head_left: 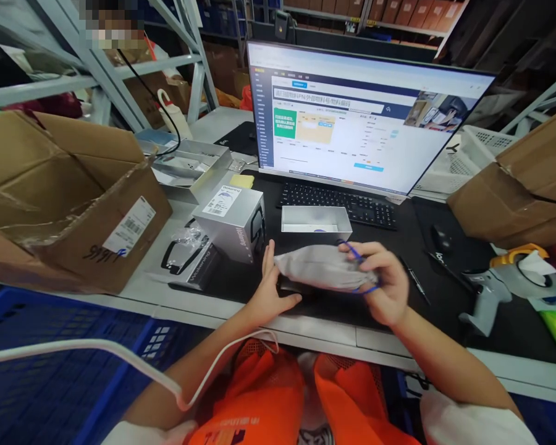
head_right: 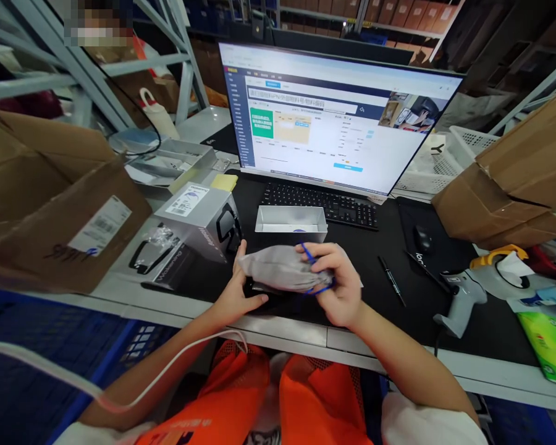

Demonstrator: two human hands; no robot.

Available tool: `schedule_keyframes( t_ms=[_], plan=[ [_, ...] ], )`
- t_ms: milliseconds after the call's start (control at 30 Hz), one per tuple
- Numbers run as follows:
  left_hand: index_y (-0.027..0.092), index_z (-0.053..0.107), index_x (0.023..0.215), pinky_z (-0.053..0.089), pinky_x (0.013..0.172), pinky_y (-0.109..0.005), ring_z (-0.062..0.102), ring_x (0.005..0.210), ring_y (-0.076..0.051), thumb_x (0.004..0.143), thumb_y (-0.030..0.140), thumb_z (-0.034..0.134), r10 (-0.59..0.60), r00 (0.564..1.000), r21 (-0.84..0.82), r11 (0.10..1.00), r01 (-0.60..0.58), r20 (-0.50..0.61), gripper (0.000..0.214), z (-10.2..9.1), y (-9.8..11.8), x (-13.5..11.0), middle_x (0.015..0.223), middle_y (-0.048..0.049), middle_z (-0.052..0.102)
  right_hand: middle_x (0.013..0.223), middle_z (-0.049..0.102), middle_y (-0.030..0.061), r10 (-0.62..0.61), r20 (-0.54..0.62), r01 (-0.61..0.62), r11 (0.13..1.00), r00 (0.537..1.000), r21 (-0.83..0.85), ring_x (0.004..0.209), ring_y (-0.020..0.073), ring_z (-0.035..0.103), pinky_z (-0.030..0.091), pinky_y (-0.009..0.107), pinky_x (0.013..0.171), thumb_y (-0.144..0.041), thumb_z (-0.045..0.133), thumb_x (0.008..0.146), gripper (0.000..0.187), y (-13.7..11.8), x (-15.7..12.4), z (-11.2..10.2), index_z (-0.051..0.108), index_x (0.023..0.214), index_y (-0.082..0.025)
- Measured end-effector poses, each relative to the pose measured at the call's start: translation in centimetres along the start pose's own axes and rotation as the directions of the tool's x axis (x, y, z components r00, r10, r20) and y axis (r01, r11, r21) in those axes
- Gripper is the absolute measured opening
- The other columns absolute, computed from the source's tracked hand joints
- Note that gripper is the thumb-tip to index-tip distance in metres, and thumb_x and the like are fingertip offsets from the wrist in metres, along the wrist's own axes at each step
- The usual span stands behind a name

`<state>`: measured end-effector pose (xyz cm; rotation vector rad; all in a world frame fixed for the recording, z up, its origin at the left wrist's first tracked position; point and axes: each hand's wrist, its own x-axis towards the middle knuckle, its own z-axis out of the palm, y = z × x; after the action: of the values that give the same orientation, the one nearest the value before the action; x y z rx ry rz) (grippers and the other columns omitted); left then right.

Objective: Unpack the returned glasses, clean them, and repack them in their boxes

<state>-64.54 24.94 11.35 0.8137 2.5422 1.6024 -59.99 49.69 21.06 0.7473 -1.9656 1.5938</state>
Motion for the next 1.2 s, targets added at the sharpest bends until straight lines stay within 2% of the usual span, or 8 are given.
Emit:
schedule_keyframes(
  t_ms=[133, 333, 633, 767, 900, 1000, 1100, 1200],
  plan=[
    [0.019, 0.045, 0.143, 0.02, 0.126, -0.059, -0.001, 0.159, -0.039, 0.074, 0.034, 0.085, 0.004, 0.999, -0.06, 0.998, -0.002, 0.04, 0.081, -0.4, 0.0, 0.2, 0.17, -0.017, -0.017, 0.149, 0.047, 0.0151, 0.179, 0.324, -0.076, 0.949, 0.929, -0.306, 0.142, 0.0309, 0.046, 0.045, 0.056, 0.112, -0.01, 0.055, 0.082, 0.055, 2.4, -2.9, -0.5, 0.047, 0.134, -0.027],
    [0.017, 0.05, 0.133, 0.016, 0.126, -0.063, -0.003, 0.159, -0.038, 0.085, 0.041, 0.074, 0.001, 1.0, -0.014, 1.0, -0.001, 0.025, 0.059, 0.0, -0.1, 0.1, 0.171, -0.0201, -0.008, 0.105, 0.066, 0.0098, 0.329, 0.245, -0.118, 0.782, 0.912, -0.612, 0.097, 0.0244, 0.067, 0.058, 0.042, 0.085, -0.025, 0.059, 0.094, 0.019, 3.5, -4.7, -2.2, 0.069, 0.11, -0.025],
    [0.022, 0.064, 0.128, 0.033, 0.118, -0.063, 0.023, 0.154, -0.038, 0.095, 0.032, 0.06, 0.154, 0.984, 0.223, 0.966, -0.131, -0.09, 0.035, -0.1, 2.1, 0.0, 0.164, -0.0158, 0.029, 0.094, 0.072, 0.0114, 0.711, 0.182, -0.194, 0.412, 0.679, -0.89, 0.087, 0.026, 0.07, 0.052, 0.035, 0.075, -0.03, 0.05, 0.1, 0.03, 4.2, -1.2, 0.6, 0.078, 0.094, -0.02],
    [0.021, 0.071, 0.113, 0.051, 0.103, -0.043, 0.061, 0.117, -0.024, 0.097, 0.028, 0.056, 0.258, 0.965, 0.2, 0.949, -0.242, -0.057, 0.022, -1.0, 2.8, 0.7, 0.126, -0.0125, 0.063, 0.095, 0.077, 0.0083, 0.713, 0.156, -0.383, 0.532, 0.684, -0.755, 0.089, 0.024, 0.071, 0.052, 0.034, 0.08, -0.025, 0.06, 0.093, 0.02, 4.1, -0.1, 1.0, 0.078, 0.099, -0.022],
    [0.021, 0.066, 0.122, 0.055, 0.09, -0.035, 0.065, 0.102, -0.02, 0.1, 0.031, 0.053, 0.218, 0.974, 0.003, 0.976, -0.219, 0.063, 0.028, -1.6, 3.7, 1.7, 0.113, -0.0095, 0.066, 0.101, 0.076, 0.0051, 0.576, 0.221, -0.428, 0.768, 0.787, -0.477, 0.085, 0.0179, 0.069, 0.052, 0.03, 0.081, -0.017, 0.062, 0.088, 0.03, 2.6, 0.2, 3.2, 0.069, 0.117, -0.02],
    [0.02, 0.064, 0.122, 0.054, 0.079, -0.032, 0.063, 0.09, -0.018, 0.1, 0.033, 0.052, 0.229, 0.973, -0.015, 0.973, -0.228, 0.037, 0.029, -1.8, 4.3, 2.6, 0.106, -0.0081, 0.064, 0.104, 0.075, 0.0026, 0.554, 0.352, -0.468, 0.83, 0.754, -0.304, 0.086, 0.015, 0.069, 0.052, 0.027, 0.08, -0.01, 0.054, 0.087, 0.041, 1.6, 0.7, 3.9, 0.059, 0.126, -0.021],
    [0.021, 0.069, 0.116, 0.052, 0.083, -0.036, 0.06, 0.094, -0.021, 0.097, 0.031, 0.057, 0.332, 0.941, 0.173, 0.925, -0.34, 0.072, 0.024, -2.1, 4.5, 3.3, 0.102, -0.0082, 0.065, 0.095, 0.076, 0.0006, 0.529, 0.467, -0.477, 0.847, 0.709, -0.235, 0.085, 0.0143, 0.07, 0.053, 0.027, 0.081, -0.008, 0.048, 0.088, 0.041, 1.5, 1.0, 2.5, 0.058, 0.126, -0.02],
    [0.023, 0.076, 0.103, 0.05, 0.088, -0.038, 0.058, 0.099, -0.022, 0.096, 0.021, 0.056, 0.41, 0.888, 0.272, 0.848, -0.455, 0.21, 0.021, -2.6, 4.1, 4.1, 0.101, -0.008, 0.064, 0.096, 0.076, 0.0024, 0.456, 0.339, -0.358, 0.879, 0.823, -0.314, 0.089, 0.0158, 0.071, 0.054, 0.031, 0.086, -0.009, 0.047, 0.089, 0.038, 1.8, 0.6, -0.7, 0.064, 0.121, -0.02]
  ],
)
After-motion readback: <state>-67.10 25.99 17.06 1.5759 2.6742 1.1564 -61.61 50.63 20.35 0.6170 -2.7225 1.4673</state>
